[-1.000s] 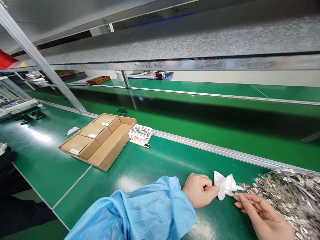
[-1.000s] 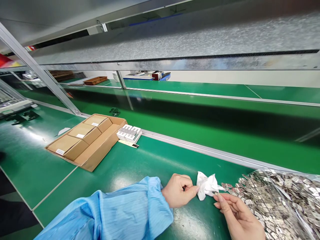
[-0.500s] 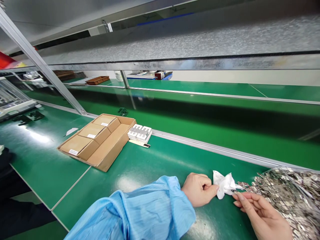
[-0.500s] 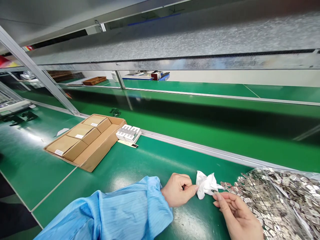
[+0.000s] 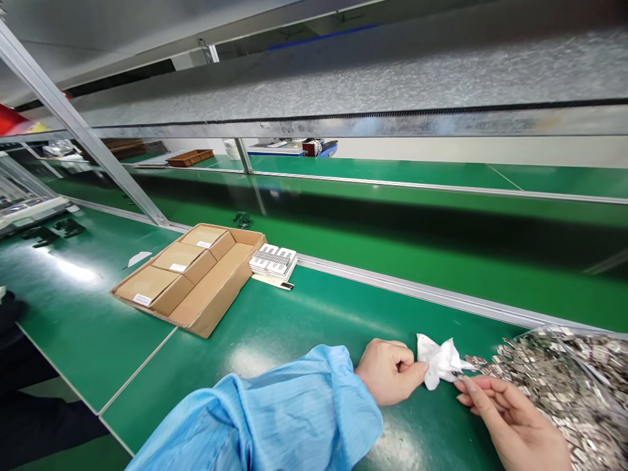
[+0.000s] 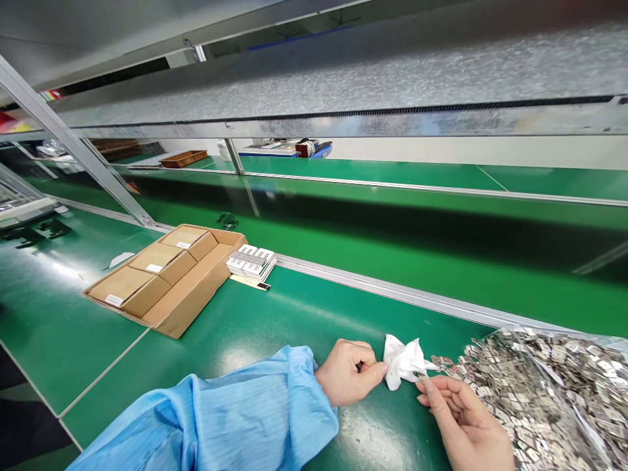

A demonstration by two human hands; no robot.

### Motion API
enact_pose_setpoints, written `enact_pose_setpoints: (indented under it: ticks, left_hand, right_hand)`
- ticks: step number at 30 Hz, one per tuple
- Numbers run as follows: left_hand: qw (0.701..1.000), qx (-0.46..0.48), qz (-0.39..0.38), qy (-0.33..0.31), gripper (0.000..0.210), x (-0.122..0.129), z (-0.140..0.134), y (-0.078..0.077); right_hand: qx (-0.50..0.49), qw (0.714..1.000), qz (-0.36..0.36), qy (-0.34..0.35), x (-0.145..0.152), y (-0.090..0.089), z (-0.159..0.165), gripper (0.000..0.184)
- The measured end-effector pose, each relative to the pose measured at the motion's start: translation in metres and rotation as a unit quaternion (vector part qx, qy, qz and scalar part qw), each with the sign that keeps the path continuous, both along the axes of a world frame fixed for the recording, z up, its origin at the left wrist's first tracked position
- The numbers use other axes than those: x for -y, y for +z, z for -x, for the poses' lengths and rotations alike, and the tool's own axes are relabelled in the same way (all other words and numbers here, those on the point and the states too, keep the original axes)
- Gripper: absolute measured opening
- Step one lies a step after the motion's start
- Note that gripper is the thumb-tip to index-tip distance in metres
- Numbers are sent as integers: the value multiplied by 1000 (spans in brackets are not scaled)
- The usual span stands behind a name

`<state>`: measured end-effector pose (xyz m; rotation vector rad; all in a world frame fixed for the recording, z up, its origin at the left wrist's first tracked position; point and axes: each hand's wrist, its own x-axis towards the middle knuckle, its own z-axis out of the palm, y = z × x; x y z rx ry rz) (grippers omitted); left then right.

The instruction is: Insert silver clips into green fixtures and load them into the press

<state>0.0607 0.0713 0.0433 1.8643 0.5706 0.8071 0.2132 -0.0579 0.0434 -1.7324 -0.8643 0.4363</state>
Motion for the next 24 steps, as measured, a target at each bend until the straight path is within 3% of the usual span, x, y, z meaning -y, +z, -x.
enact_pose_setpoints:
  ticks: [5,9,12,14,16,19,22,24]
  left_hand:
    - [1000,3,0,0,46,-1,-1,-1]
    - [1000,2,2,16,48,1,1,0]
    - [999,-8,6,37,51,-1,5,11]
    - [998,-16,0,56,56,-13,11,29]
    - [995,-25,-25,92,62,-41,20,57]
    - [978,-45,-100,179,63,-114,45,109]
    - [935,-96,-163,299,32,-200,86,153]
    - [903,-139,-180,365,11,-244,117,167]
  right_hand:
    - [-1,1000,2,7,-1,2,1,49]
    - [-4,1000,7,21,1,-7,-4,48]
    - [-2,1000,7,25,2,-14,-9,47]
    - [3,1000,7,29,2,-17,-11,47]
    - [9,999,9,34,1,-19,-12,47]
    - [12,999,11,31,1,-19,-13,47]
    - [15,999,8,32,2,-18,-13,45]
    - [22,999,6,35,3,-17,-12,43]
